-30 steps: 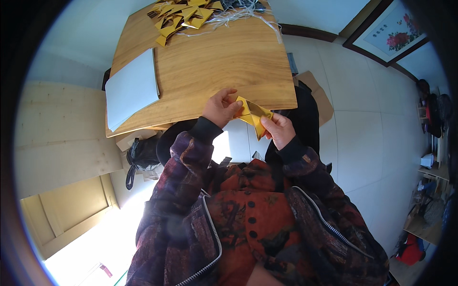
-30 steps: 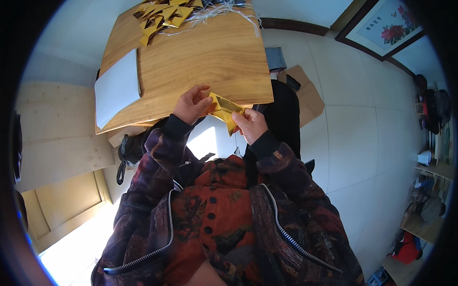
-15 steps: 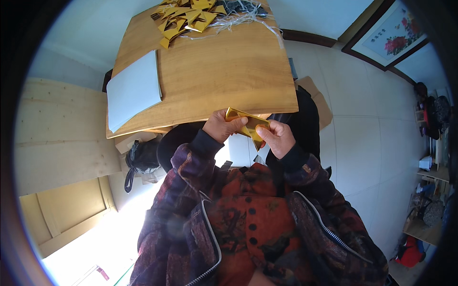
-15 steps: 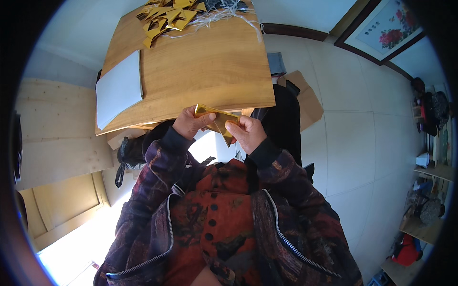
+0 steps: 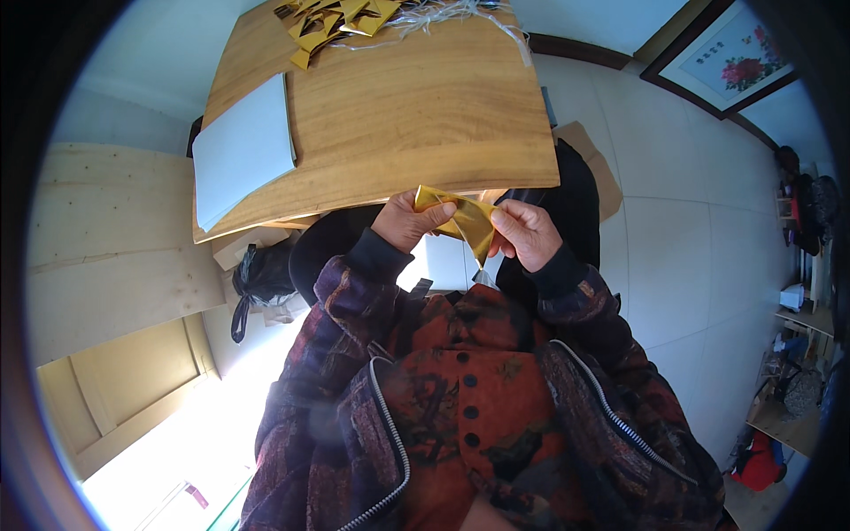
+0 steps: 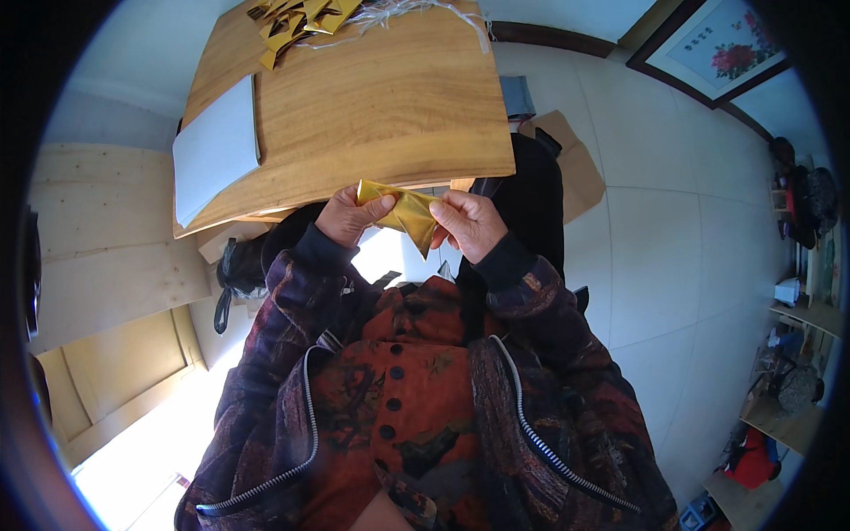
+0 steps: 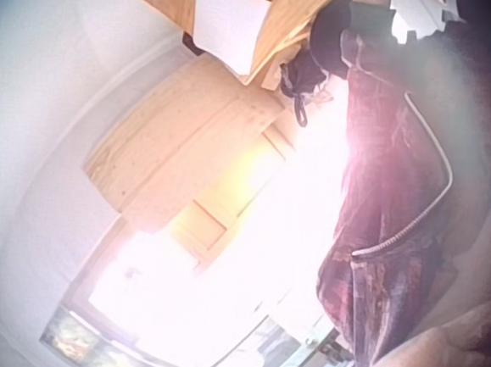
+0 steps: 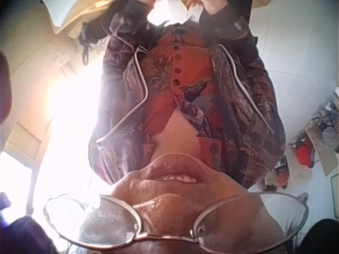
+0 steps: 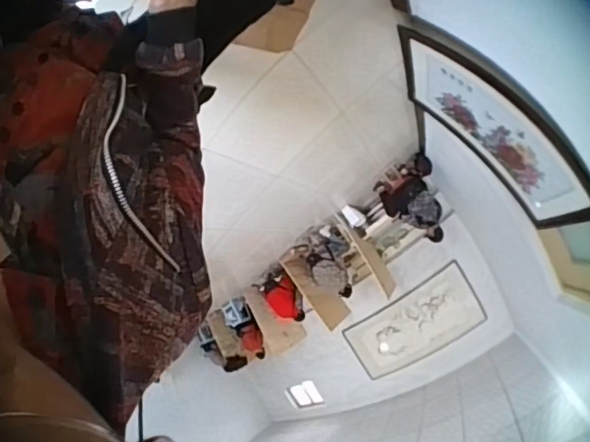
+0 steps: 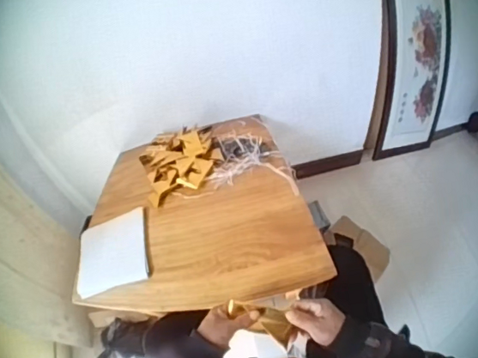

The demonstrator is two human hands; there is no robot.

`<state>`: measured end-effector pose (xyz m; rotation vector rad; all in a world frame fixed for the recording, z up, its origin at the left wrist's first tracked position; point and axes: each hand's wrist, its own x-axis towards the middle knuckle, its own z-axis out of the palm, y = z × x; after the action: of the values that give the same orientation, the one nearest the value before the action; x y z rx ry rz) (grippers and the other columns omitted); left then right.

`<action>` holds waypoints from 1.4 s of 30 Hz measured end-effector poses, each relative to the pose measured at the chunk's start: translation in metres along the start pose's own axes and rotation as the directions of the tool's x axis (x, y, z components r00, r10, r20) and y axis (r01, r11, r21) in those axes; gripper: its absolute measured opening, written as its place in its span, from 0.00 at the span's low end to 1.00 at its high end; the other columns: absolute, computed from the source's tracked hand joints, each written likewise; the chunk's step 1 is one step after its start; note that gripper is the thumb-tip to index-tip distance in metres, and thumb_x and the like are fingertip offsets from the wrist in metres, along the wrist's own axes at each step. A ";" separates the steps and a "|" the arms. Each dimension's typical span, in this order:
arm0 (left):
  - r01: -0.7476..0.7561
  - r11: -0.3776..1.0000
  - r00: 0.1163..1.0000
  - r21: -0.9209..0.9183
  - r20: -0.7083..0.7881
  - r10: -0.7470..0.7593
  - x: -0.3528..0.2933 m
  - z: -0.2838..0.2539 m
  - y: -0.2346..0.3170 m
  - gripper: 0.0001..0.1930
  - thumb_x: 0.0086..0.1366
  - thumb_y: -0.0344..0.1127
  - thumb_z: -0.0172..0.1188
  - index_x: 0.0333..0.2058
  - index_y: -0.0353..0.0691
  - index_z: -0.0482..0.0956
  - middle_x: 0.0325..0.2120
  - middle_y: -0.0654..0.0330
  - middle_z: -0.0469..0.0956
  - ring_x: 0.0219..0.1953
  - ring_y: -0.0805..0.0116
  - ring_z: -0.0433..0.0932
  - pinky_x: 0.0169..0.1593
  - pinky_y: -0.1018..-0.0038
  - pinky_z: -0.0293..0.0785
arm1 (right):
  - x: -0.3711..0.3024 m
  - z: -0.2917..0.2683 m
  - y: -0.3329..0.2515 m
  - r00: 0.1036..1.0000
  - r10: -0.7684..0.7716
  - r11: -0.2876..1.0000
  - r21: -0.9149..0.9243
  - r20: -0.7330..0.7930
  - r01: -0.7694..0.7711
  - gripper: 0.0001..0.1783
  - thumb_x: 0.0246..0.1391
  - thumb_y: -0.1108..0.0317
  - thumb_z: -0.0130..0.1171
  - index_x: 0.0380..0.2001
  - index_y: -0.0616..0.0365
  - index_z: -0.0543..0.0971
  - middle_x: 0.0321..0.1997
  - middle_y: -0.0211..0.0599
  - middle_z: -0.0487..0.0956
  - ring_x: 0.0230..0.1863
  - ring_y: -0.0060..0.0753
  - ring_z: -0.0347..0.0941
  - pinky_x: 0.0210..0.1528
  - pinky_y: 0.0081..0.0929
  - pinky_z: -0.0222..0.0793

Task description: The person folds a rectangular sheet of gold-colored paper by hand on a wooden table, creating a triangular origami shape. They repeat the folding sequence with a second sheet, pressing creases and tucking flaps to form a compact folded piece.

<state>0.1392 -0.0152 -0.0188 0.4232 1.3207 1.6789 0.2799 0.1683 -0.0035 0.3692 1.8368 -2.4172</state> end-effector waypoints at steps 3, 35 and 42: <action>-0.005 1.000 1.000 0.004 0.010 0.004 -0.002 0.003 0.004 0.16 0.64 0.40 0.64 0.45 0.36 0.79 0.35 0.62 0.82 0.36 0.75 0.80 0.40 0.76 0.76 | 0.001 0.002 0.003 0.999 0.002 1.000 0.010 -0.049 -0.001 0.16 0.66 0.57 0.51 0.34 0.60 0.76 0.24 0.26 0.76 0.23 0.15 0.74 0.24 0.13 0.63; 0.040 0.998 0.991 -0.051 -0.124 -0.046 0.006 0.026 0.009 0.09 0.64 0.38 0.63 0.37 0.39 0.81 0.23 0.72 0.75 0.19 0.86 0.64 0.22 0.84 0.57 | 0.017 -0.002 0.021 0.933 -0.166 0.933 -0.356 -0.320 0.044 0.17 0.65 0.60 0.52 0.28 0.62 0.74 0.23 0.31 0.75 0.24 0.20 0.72 0.31 0.21 0.69; 0.175 0.984 0.967 0.010 -0.191 -0.170 -0.001 0.005 0.011 0.13 0.67 0.30 0.58 0.48 0.33 0.76 0.41 0.56 0.81 0.41 0.66 0.81 0.47 0.71 0.79 | 0.003 -0.005 0.020 0.998 0.051 0.973 -0.223 -0.022 -0.055 0.19 0.66 0.56 0.51 0.30 0.63 0.75 0.26 0.33 0.77 0.27 0.21 0.73 0.34 0.20 0.71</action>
<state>0.1385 -0.0127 -0.0063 0.1600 1.4757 1.5864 0.2822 0.1675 -0.0236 0.4126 2.0509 -2.1488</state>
